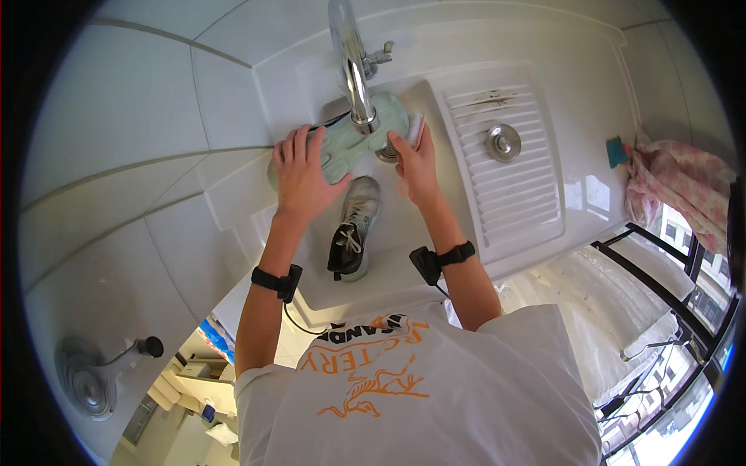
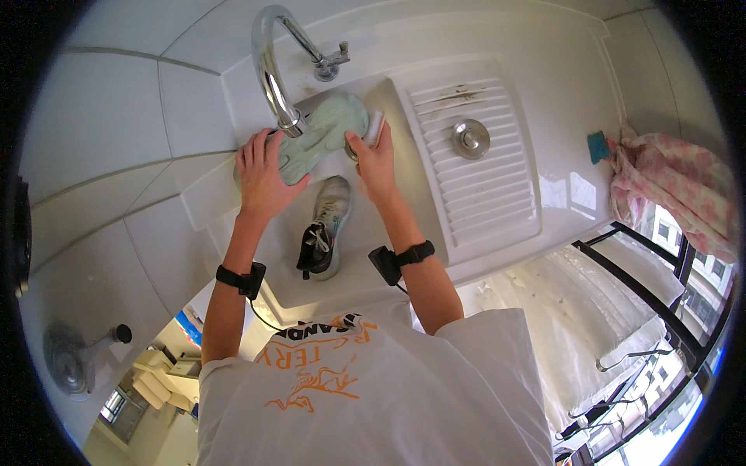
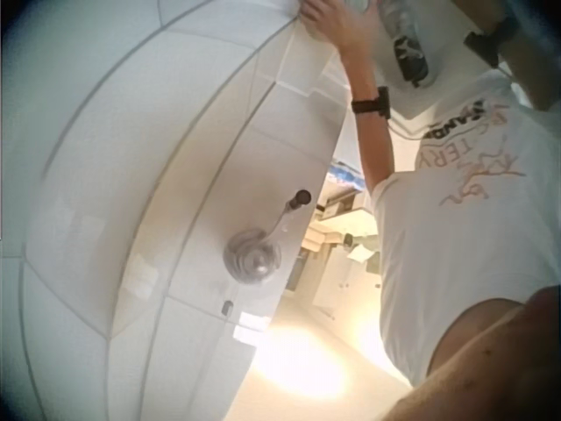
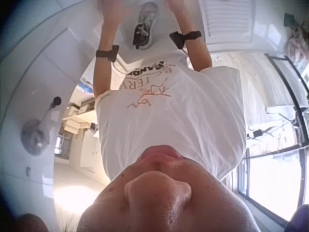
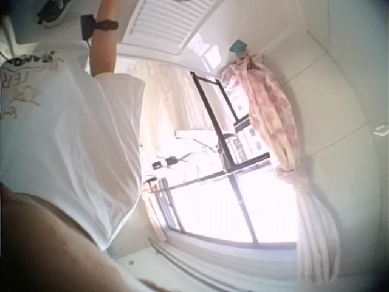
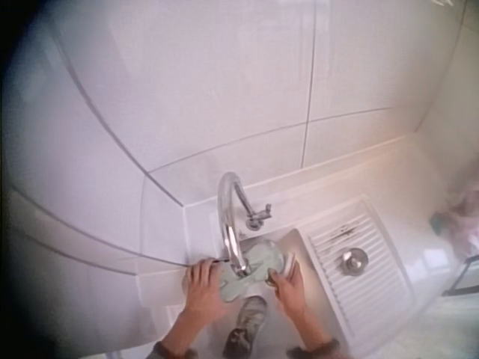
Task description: The recorder is washing and scrubbing a pair of sneakers in a utility sink using a brush and detergent.
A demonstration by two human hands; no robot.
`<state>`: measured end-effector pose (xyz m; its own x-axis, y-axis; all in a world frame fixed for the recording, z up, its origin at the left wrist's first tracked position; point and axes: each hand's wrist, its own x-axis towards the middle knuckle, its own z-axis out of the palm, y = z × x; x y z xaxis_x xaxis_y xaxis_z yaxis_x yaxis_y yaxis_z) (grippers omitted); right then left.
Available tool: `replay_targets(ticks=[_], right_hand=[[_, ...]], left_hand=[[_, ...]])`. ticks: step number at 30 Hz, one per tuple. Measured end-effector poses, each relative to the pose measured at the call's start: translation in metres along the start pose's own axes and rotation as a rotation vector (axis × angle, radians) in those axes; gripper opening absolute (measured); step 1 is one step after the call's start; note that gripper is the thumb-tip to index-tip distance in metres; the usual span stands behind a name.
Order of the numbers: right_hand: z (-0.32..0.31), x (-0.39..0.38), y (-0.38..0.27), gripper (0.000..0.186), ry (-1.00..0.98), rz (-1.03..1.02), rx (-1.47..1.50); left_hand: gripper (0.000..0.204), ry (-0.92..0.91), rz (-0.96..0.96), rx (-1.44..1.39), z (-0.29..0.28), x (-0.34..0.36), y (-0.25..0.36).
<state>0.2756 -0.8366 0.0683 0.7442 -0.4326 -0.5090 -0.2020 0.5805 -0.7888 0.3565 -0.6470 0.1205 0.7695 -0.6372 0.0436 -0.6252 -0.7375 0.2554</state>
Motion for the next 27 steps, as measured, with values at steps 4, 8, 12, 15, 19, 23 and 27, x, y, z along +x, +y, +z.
replay_targets(ticks=[4, 8, 12, 15, 19, 23, 27], right_hand=[[-0.011, -0.005, 0.034, 0.060, 0.093, -0.552, -0.327], [0.021, -0.047, 0.038, 0.057, -0.087, -0.721, -0.748], [0.052, -0.047, 0.043, 0.051, -0.049, -0.547, -0.807], [0.031, -0.033, 0.054, 0.050, -0.024, -0.543, -0.905], [0.009, -0.026, 0.067, 0.051, 0.032, -0.530, -0.918], [0.045, -0.042, 0.060, 0.048, -0.030, -0.636, -0.734], [0.009, -0.013, 0.085, 0.047, 0.055, -0.480, -0.690]], left_hand=[[0.082, 0.049, 0.083, -0.024, 0.005, 0.002, -0.005], [0.078, 0.053, 0.103, -0.042, 0.011, 0.004, -0.007], [0.076, 0.066, 0.097, -0.040, 0.012, 0.005, -0.007], [0.074, 0.067, 0.095, -0.072, 0.010, 0.007, -0.007], [0.072, 0.032, 0.103, -0.049, 0.008, 0.008, -0.007], [0.070, 0.069, 0.124, -0.038, 0.016, 0.005, -0.015], [0.069, 0.071, 0.122, -0.036, 0.012, 0.009, -0.007]])
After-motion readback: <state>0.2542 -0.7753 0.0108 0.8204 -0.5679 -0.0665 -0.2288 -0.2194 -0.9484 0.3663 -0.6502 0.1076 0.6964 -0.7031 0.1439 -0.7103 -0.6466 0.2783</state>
